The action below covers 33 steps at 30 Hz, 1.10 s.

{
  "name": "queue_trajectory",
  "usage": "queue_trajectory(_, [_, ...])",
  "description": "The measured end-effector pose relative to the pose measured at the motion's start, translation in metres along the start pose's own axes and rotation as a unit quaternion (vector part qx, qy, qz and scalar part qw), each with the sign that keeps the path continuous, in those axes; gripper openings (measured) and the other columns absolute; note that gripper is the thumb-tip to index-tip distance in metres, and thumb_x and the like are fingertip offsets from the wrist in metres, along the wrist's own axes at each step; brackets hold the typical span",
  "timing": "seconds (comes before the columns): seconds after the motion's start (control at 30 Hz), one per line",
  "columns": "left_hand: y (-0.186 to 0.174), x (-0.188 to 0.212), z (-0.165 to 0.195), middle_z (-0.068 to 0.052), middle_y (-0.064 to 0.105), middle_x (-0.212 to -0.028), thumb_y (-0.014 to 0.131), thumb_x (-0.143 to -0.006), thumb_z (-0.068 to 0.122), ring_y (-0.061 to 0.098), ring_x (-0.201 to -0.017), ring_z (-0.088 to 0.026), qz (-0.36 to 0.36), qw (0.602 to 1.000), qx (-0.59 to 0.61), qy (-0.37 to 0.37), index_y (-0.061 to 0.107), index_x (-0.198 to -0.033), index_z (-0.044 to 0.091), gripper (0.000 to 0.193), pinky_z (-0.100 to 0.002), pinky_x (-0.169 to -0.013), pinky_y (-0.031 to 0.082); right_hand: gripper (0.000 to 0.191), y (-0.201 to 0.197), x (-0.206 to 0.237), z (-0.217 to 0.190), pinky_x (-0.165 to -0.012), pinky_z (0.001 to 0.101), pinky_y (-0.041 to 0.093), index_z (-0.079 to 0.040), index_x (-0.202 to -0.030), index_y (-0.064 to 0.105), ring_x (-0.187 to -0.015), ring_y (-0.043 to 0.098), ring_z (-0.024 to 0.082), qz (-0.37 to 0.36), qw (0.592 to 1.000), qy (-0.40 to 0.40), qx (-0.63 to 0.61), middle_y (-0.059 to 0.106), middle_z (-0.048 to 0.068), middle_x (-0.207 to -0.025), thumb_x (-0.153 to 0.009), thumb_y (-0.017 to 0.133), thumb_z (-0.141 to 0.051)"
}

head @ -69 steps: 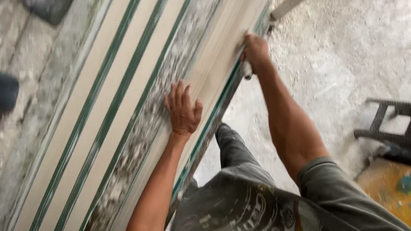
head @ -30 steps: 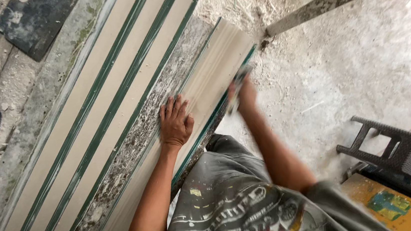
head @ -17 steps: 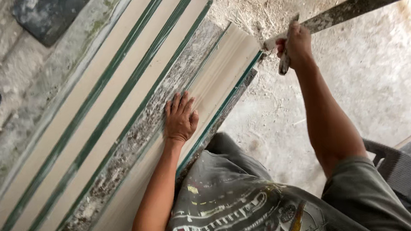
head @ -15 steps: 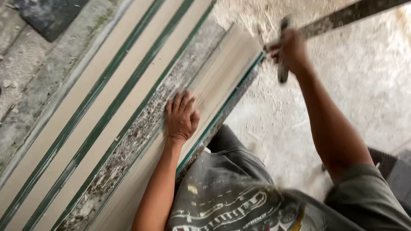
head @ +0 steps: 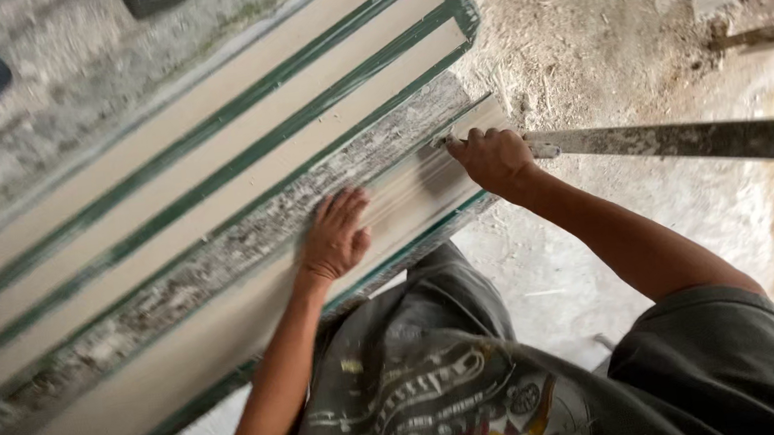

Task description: The person smooths long plaster cornice moldings laid on a workbench, running a small handheld scraper along their fluted faces while steadying each strip with the other hand. They reposition along the moldings, lift and flip pieces, and scrape edges and ends to remove excess plaster.

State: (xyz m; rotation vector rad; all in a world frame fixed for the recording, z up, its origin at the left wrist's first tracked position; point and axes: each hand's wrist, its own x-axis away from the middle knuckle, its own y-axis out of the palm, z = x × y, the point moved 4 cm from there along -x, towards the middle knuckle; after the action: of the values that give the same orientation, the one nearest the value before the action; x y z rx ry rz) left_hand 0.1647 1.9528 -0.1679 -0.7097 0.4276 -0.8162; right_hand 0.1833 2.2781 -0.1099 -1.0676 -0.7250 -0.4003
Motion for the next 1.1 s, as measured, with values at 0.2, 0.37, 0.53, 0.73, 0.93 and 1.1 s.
queue_trajectory(0.2, [-0.009, -0.008, -0.009, -0.014, 0.054, -0.149, 0.057, -0.097, 0.023, 0.047, -0.143, -0.037, 0.019, 0.999, 0.035, 0.023, 0.055, -0.142, 0.006, 0.048, -0.053, -0.118, 0.036, 0.063, 0.054, 0.061, 0.215, -0.039, 0.0288, 0.057, -0.021, -0.157, 0.036, -0.055, 0.065, 0.017, -0.139, 0.962, 0.214, -0.101, 0.067, 0.013, -0.098, -0.097, 0.055, -0.012])
queue_trajectory(0.37, [-0.020, -0.021, -0.012, -0.014, 0.056, -0.148, 0.061, -0.093, 0.021, 0.052, -0.139, -0.036, 0.013, 1.000, -0.011, -0.009, 0.055, -0.139, 0.010, 0.048, -0.053, -0.113, 0.042, 0.054, 0.063, 0.044, 0.263, -0.044, 0.0304, 0.058, -0.019, -0.155, 0.038, -0.054, 0.064, 0.016, -0.058, 0.937, 0.135, -0.317, 0.067, 0.012, -0.090, -0.101, 0.047, -0.020])
queue_trajectory(0.53, [-0.015, -0.025, -0.002, -0.004, 0.053, -0.150, 0.057, -0.100, 0.032, 0.045, -0.143, -0.034, 0.021, 0.989, -0.130, -0.070, 0.056, -0.143, 0.015, 0.046, -0.055, -0.120, 0.033, 0.048, -0.001, -0.005, 0.152, -0.048, 0.0321, 0.058, -0.016, -0.153, 0.041, -0.053, 0.063, 0.015, -0.024, 0.868, -0.047, -0.493, 0.067, 0.010, -0.082, -0.106, 0.039, -0.028])
queue_trajectory(0.73, [0.000, -0.020, 0.015, 0.000, 0.046, -0.160, 0.047, -0.103, 0.041, 0.031, -0.152, -0.031, 0.052, 0.965, -0.187, -0.177, 0.053, -0.149, 0.016, 0.053, -0.054, -0.126, 0.018, 0.049, -0.054, -0.026, 0.040, -0.048, 0.0350, 0.056, -0.014, -0.157, 0.037, -0.051, 0.053, 0.022, -0.010, 0.920, -0.133, -0.368, 0.061, 0.012, -0.071, -0.111, 0.042, -0.029])
queue_trajectory(0.93, [0.001, -0.017, 0.012, 0.001, 0.047, -0.160, 0.047, -0.105, 0.039, 0.034, -0.154, -0.029, 0.080, 0.971, -0.124, -0.186, 0.055, -0.149, 0.016, 0.050, -0.052, -0.130, 0.020, 0.046, -0.012, -0.008, 0.144, -0.047, 0.0330, 0.056, -0.007, -0.150, 0.037, -0.052, 0.055, 0.018, -0.080, 0.986, -0.004, -0.148, 0.062, 0.011, -0.072, -0.106, 0.040, -0.022])
queue_trajectory(1.1, [0.003, -0.014, 0.009, -0.004, 0.048, -0.159, 0.051, -0.105, 0.039, 0.034, -0.153, -0.031, 0.112, 0.975, -0.119, -0.151, 0.056, -0.147, 0.012, 0.050, -0.052, -0.129, 0.021, 0.041, 0.005, 0.037, 0.232, -0.047, 0.0319, 0.053, -0.008, -0.139, 0.043, -0.054, 0.055, 0.016, -0.024, 0.920, 0.146, -0.363, 0.061, 0.009, -0.075, -0.106, 0.042, -0.031])
